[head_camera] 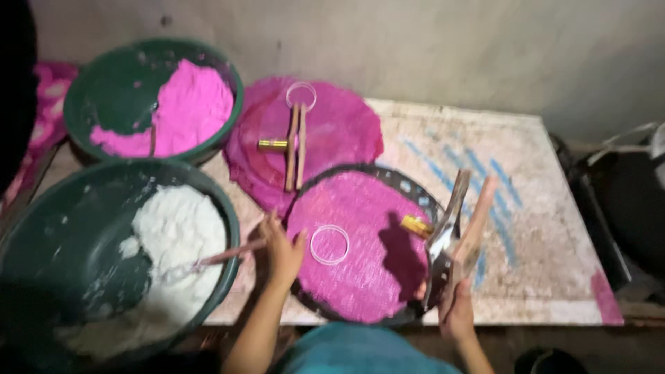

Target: The person uses a wooden press to scoop white dough and form ring shapes on a pink dough base. They repeatedly fill the press, press the dough, and place the formed rings onto a perforated tray. The process continues with multiple rings being created and arranged on the tray.

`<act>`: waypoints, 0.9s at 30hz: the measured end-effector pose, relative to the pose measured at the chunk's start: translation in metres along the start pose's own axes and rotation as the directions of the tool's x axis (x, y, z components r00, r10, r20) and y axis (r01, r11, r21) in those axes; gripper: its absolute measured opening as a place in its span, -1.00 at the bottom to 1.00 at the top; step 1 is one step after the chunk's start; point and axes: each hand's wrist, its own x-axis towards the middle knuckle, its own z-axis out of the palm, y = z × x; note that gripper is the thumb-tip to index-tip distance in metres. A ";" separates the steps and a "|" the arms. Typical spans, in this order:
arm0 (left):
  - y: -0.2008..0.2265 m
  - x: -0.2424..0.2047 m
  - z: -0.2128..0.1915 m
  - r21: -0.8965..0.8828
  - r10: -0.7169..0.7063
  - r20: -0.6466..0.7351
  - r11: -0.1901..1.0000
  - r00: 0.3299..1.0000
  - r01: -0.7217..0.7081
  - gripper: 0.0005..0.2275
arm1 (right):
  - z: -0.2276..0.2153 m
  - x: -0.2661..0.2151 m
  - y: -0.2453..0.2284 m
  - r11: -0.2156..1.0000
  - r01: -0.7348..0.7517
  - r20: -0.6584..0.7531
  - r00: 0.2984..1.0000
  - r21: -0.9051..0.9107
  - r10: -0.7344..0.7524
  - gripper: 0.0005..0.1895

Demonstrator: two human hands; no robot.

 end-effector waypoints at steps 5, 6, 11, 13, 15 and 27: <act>-0.047 -0.029 0.025 -0.712 -0.425 0.434 0.378 0.795 0.591 -0.55 | -0.002 0.000 0.004 1.000 -0.008 0.005 1.000 0.013 0.008 -0.23; -0.048 -0.035 0.031 -0.723 -0.441 0.411 0.375 0.798 0.580 -0.56 | -0.002 0.005 0.004 1.000 -0.024 -0.008 1.000 0.016 0.024 -0.23; -0.012 -0.057 0.021 -0.464 -0.422 0.230 0.744 0.877 0.480 -0.49 | -0.001 0.007 0.009 0.999 -0.032 -0.045 0.998 0.001 0.032 -0.27; 0.011 -0.053 0.005 0.063 -0.162 0.024 0.985 0.987 0.160 -0.35 | 0.000 0.006 0.010 0.999 -0.030 -0.020 0.999 -0.012 0.030 -0.24; 0.033 -0.043 -0.008 -0.005 0.013 0.201 1.000 0.979 -0.013 -0.22 | -0.002 0.004 0.008 1.000 -0.015 0.015 1.000 -0.009 0.015 -0.24; 0.087 -0.010 -0.010 0.246 0.041 0.666 0.930 0.745 -0.272 0.11 | 0.018 -0.002 -0.020 0.999 -0.025 0.005 1.000 -0.045 0.025 -0.22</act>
